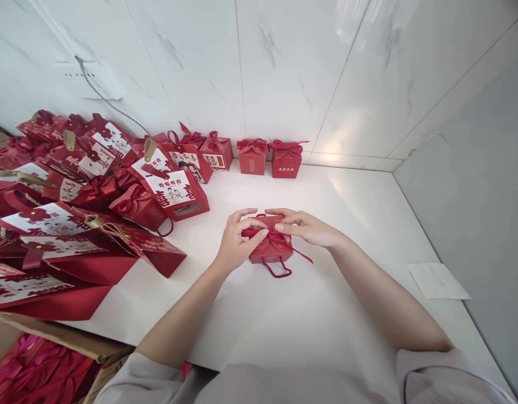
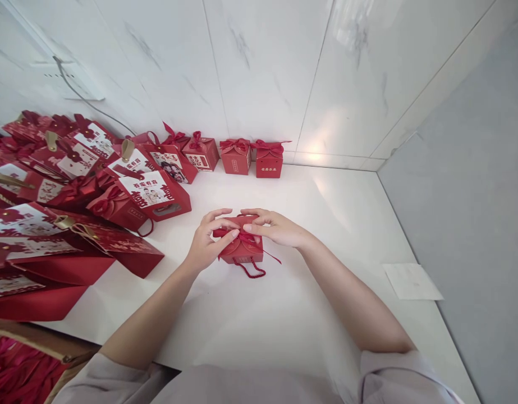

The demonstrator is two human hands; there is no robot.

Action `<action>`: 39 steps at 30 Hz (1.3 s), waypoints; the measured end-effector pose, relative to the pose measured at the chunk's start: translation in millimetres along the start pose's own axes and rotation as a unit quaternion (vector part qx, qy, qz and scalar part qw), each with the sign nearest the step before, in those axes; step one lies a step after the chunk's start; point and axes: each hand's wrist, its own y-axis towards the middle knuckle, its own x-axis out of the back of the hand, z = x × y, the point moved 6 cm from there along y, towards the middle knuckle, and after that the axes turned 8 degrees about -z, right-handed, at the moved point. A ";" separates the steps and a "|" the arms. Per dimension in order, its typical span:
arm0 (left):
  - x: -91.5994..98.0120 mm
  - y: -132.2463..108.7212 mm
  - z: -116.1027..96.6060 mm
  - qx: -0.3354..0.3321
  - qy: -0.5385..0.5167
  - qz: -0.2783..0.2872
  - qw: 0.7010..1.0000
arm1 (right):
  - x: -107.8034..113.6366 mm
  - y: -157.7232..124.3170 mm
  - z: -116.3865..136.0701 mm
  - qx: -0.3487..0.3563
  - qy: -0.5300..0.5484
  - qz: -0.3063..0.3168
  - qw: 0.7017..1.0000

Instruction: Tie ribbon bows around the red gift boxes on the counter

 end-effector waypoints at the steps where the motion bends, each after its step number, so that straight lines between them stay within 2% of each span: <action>1: -2.1 -1.0 0.1 0.005 -0.003 0.005 1.000 | 0.0 0.6 -0.3 -0.002 0.012 -0.001 1.000; 7: -12.1 -6.0 -2.5 0.011 -0.023 0.063 0.998 | 2.0 4.7 -7.0 -0.012 0.048 -0.027 0.998; 11: -14.3 -6.8 -3.8 0.022 -0.033 0.083 0.996 | 2.1 5.3 -10.0 -0.009 0.061 -0.004 0.998; 17: -15.1 -7.2 -1.6 0.036 -0.027 0.088 0.995 | 5.1 0.8 -5.2 -0.010 0.037 0.044 0.998; 25: -15.1 -8.3 -3.3 0.036 -0.030 0.103 0.994 | 2.2 2.8 -9.5 -0.018 0.060 0.048 0.997; 31: -16.9 -7.1 -3.5 0.029 -0.034 0.104 0.994 | 1.1 2.8 -7.9 -0.001 0.093 0.023 0.995; 39: -17.7 -8.8 -1.0 0.045 -0.046 0.103 0.993 | -4.0 -0.8 1.1 0.034 0.103 0.054 0.993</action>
